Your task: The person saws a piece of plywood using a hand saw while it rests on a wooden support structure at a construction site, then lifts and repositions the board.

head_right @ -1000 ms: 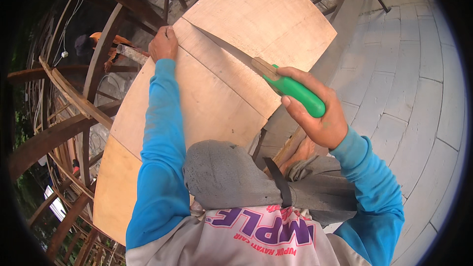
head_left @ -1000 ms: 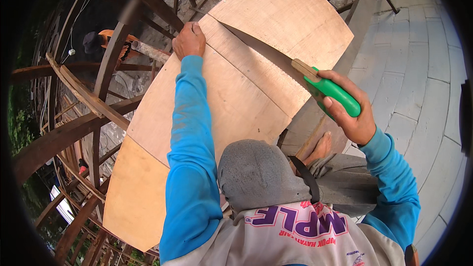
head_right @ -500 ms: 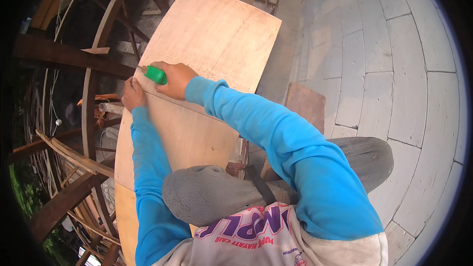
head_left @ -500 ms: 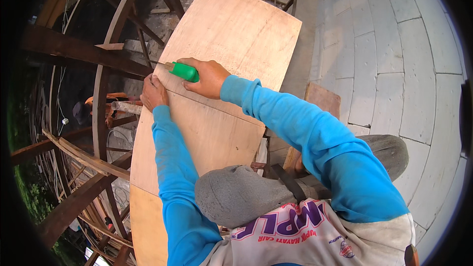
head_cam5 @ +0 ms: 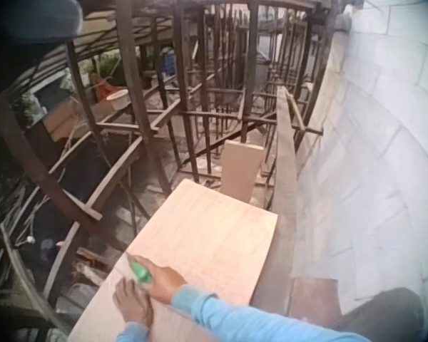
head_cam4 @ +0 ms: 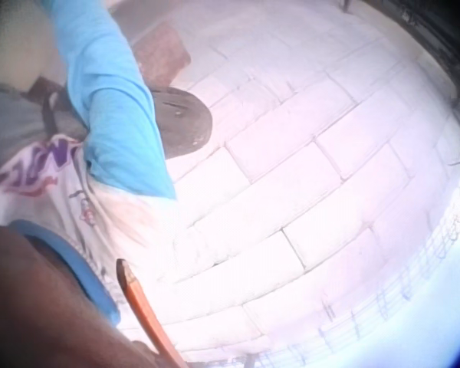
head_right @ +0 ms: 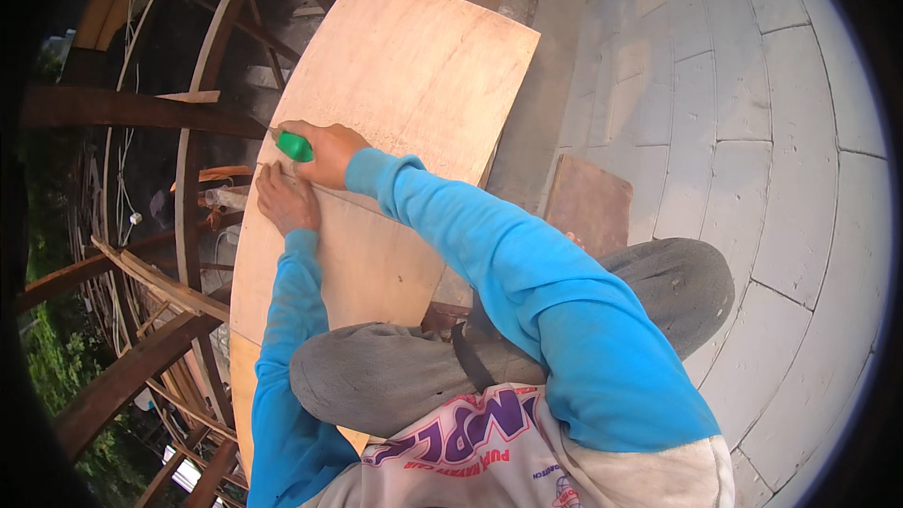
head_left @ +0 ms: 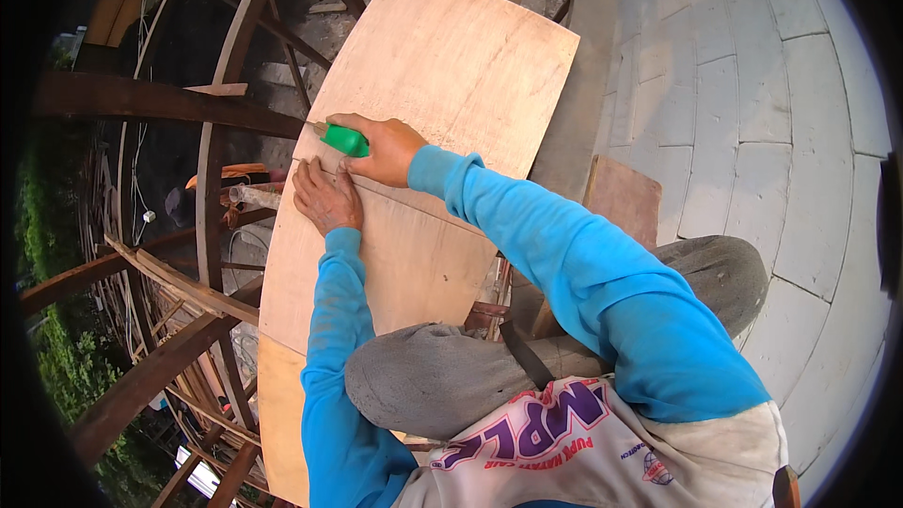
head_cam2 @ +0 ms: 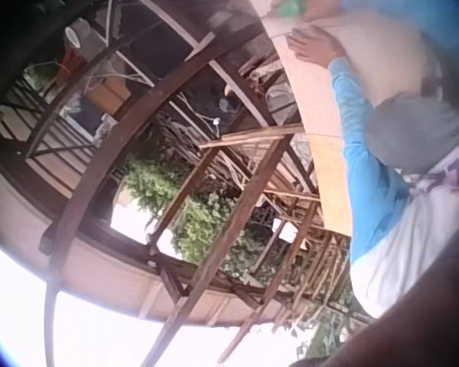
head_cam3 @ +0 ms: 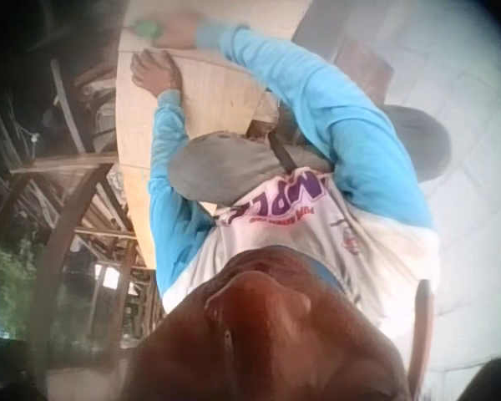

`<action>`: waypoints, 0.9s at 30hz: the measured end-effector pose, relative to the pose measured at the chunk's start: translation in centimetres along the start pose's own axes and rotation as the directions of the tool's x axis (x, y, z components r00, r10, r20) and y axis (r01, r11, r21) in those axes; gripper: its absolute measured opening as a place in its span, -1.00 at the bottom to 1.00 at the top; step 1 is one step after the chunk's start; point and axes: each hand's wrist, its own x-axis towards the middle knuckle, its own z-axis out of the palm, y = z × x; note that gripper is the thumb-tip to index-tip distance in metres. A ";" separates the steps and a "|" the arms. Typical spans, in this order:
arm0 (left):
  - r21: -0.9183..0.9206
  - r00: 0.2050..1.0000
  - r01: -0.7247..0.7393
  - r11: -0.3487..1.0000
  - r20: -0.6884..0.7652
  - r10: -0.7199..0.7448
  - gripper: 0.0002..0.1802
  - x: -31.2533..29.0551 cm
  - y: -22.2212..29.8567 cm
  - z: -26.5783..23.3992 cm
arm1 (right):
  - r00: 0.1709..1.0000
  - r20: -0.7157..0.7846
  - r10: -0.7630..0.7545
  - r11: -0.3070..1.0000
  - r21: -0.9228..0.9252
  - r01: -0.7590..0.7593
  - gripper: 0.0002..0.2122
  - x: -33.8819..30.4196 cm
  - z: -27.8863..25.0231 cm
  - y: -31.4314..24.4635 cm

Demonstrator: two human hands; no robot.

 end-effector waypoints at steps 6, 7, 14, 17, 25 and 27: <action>0.093 0.983 -0.029 0.995 0.184 0.011 -0.26 -9.0 -0.3 -2.1 | 0.998 0.048 0.038 0.999 0.008 -0.038 -0.44 0.4 -0.3 -0.4; 0.070 0.982 -0.043 0.997 0.184 0.030 -0.27 -8.7 -0.1 -2.1 | 0.997 0.075 0.027 0.999 0.017 -0.028 -0.44 0.3 -0.5 -0.7; 0.007 0.987 -0.026 1.000 0.156 0.024 -0.30 -9.4 -1.1 -2.4 | 0.993 0.088 0.075 0.994 0.075 -0.082 -0.44 -9.1 -7.1 -6.0; 0.017 0.981 0.025 1.000 0.190 -0.028 -0.30 -11.4 -2.5 -1.2 | 0.991 0.064 0.115 0.991 0.059 -0.118 -0.45 -13.6 -8.8 -7.1; 0.098 0.962 0.146 0.984 0.220 -0.165 -0.18 -18.8 -3.3 -4.0 | 0.988 -0.009 0.157 0.988 0.011 -0.157 -0.56 -9.1 -7.6 -7.1; 0.098 0.954 0.163 0.982 0.237 -0.182 -0.17 -18.2 -2.9 -3.8 | 0.991 -0.016 0.129 0.992 0.011 -0.129 -0.56 -6.8 -6.4 -6.2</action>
